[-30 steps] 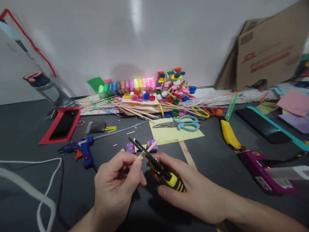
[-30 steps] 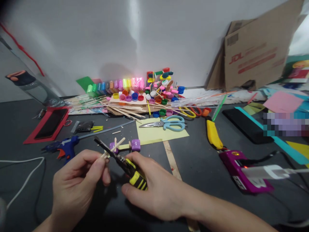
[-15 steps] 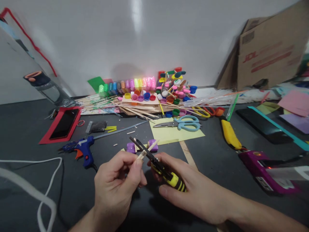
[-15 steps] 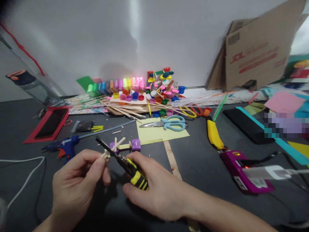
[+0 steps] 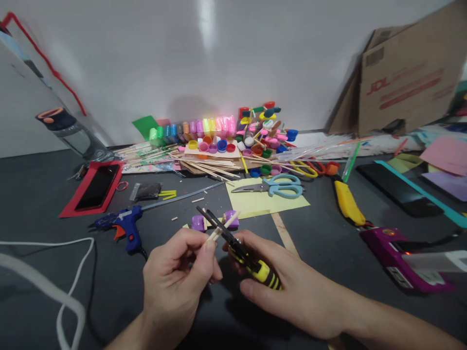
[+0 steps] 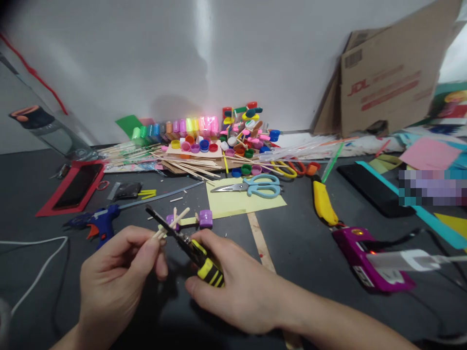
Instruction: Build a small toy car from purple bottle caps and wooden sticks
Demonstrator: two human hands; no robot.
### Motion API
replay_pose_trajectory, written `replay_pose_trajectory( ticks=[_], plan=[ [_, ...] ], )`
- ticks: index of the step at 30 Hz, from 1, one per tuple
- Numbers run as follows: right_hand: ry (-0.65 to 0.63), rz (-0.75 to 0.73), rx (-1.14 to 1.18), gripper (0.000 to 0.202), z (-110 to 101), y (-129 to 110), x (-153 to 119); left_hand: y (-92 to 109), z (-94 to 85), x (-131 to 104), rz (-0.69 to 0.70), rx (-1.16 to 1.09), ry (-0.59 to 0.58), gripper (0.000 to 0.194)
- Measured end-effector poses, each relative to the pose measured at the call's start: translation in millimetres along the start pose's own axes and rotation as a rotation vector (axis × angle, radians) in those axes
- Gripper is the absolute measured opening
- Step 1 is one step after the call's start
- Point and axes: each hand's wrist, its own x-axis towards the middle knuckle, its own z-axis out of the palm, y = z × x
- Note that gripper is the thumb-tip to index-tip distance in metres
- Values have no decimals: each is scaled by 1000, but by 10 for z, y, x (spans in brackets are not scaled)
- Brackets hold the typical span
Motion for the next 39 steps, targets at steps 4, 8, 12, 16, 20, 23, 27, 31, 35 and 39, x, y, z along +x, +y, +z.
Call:
replay_pose_trajectory(
  ticks=[4,8,12,16,20,23,27,31,35,39],
  plan=[
    [18,7,-4,27,-2,-5,0,-3,4,1,7,0,5,22],
    [13,6,-7,27,-2,-4,-4,-6,-1,-3,5,-5,1,21],
    [-2,21,-7,27,-3,0,-7,1,-6,-6,-2,-13,2,23],
    [3,19,-25,25,-4,-2,-8,9,0,3,-9,-10,-3,22],
    [16,13,-38,23,2,-5,-5,5,1,4,-10,-5,-6,22],
    [25,28,-60,23,3,-4,-10,0,-3,-2,-10,-10,-15,22],
    [-4,75,-91,26,2,10,-26,0,-8,-7,-2,-14,-23,22],
    [-9,83,-129,27,6,22,-24,4,5,1,-16,-48,-15,21],
    [1,36,-165,22,0,21,-21,19,22,8,-48,-83,-24,21],
    [18,-30,-171,17,12,34,-29,26,19,-11,-44,-94,-43,22]
  ],
)
